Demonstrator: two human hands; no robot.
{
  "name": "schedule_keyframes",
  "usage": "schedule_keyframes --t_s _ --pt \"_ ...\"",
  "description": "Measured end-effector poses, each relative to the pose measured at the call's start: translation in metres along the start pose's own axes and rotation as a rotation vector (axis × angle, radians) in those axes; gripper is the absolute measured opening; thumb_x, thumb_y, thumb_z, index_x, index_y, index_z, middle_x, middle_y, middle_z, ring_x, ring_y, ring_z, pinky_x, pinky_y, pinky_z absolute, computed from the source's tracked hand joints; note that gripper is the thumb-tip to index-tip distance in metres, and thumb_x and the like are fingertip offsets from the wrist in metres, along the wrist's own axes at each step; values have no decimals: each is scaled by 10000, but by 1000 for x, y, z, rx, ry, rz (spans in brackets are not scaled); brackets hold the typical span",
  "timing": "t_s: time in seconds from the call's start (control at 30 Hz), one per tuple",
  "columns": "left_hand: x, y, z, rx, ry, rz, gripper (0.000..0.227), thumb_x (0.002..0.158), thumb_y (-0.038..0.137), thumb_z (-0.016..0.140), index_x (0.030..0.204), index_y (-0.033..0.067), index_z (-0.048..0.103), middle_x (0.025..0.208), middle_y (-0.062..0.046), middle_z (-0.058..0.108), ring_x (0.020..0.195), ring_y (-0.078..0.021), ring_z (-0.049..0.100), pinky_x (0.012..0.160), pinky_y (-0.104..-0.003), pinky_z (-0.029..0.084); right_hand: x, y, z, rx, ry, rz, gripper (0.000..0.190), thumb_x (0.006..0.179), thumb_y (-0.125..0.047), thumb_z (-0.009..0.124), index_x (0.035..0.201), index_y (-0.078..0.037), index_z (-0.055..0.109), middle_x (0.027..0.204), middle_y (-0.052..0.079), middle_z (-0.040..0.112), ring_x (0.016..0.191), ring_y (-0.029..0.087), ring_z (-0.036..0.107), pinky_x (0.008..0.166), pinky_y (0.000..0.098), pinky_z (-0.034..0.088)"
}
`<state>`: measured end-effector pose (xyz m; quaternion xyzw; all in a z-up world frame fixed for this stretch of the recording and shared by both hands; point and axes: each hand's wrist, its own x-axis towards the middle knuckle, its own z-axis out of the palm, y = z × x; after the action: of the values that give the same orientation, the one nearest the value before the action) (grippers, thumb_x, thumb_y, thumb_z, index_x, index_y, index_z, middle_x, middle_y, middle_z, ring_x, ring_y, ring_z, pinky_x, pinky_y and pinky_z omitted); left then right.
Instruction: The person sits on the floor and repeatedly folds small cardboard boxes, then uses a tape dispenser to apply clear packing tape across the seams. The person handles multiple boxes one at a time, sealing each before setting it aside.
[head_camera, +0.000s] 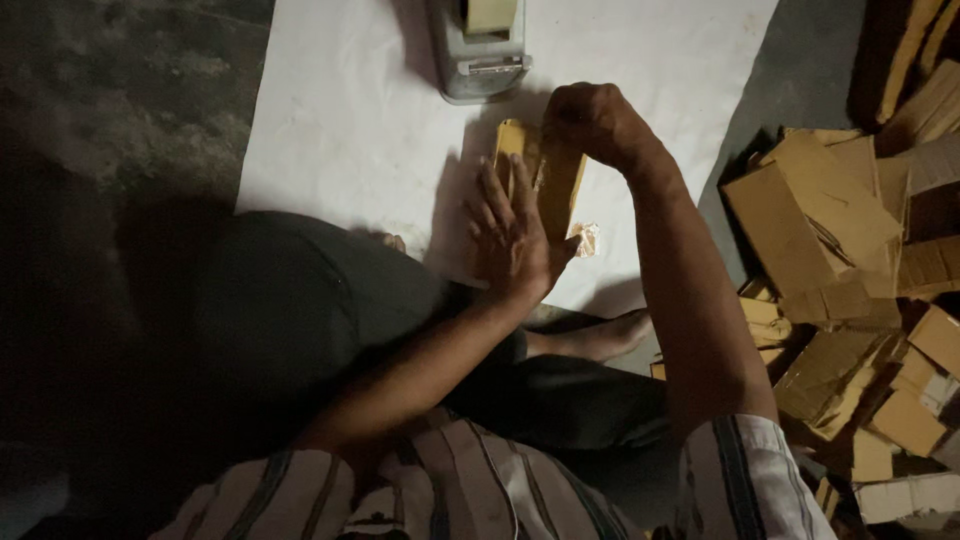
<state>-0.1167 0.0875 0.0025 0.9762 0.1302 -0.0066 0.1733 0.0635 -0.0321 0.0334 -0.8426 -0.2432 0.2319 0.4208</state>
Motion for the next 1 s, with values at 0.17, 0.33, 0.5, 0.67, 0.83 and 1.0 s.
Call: schedule_keyframes --t_s 0.17,0.33,0.5,0.67,0.83,1.0 --pt "3 -4 -27 -398 -181 113 1305 641 440 940 1595 251 69 1630 -333 -16 1457 -600 199 1093 -737 269 -3 -2 -3 -289 29 26 126 936 -118 774 982 -13 723 926 116 721 806 206 704 712 337 587" --pt "22 2 -37 -336 -333 55 1383 566 474 966 1579 243 53 1636 -288 -23 1476 -574 197 1114 -722 276 2 6 -11 -309 19 -43 161 944 -115 793 963 12 695 879 124 711 791 232 683 712 372 576" --pt "21 4 -35 -174 -255 109 1317 694 315 952 1679 278 78 1703 -311 -29 1444 -540 280 1105 -644 333 5 15 -20 -57 -45 123 164 1015 -165 704 996 -8 662 900 53 727 794 150 719 680 318 620" --pt "30 -2 -47 -209 -401 173 1303 676 165 920 1660 249 70 1664 -326 -38 1435 -594 231 1125 -665 281 -4 7 -31 134 -4 183 207 1028 -222 689 1015 -17 666 875 54 676 806 141 666 718 313 618" --pt "44 -6 -59 -209 -474 192 1336 595 225 956 1615 238 93 1661 -257 -25 1512 -517 146 1196 -687 146 -22 4 -40 302 -24 217 216 1059 -212 693 1005 -5 664 847 68 621 798 151 623 716 313 590" --pt "45 -11 -56 -185 -416 240 1323 582 229 948 1598 210 101 1669 -240 -4 1529 -510 126 1221 -698 110 -17 15 -24 -7 -2 169 220 1057 -188 640 962 8 666 780 84 670 687 145 632 608 319 554"
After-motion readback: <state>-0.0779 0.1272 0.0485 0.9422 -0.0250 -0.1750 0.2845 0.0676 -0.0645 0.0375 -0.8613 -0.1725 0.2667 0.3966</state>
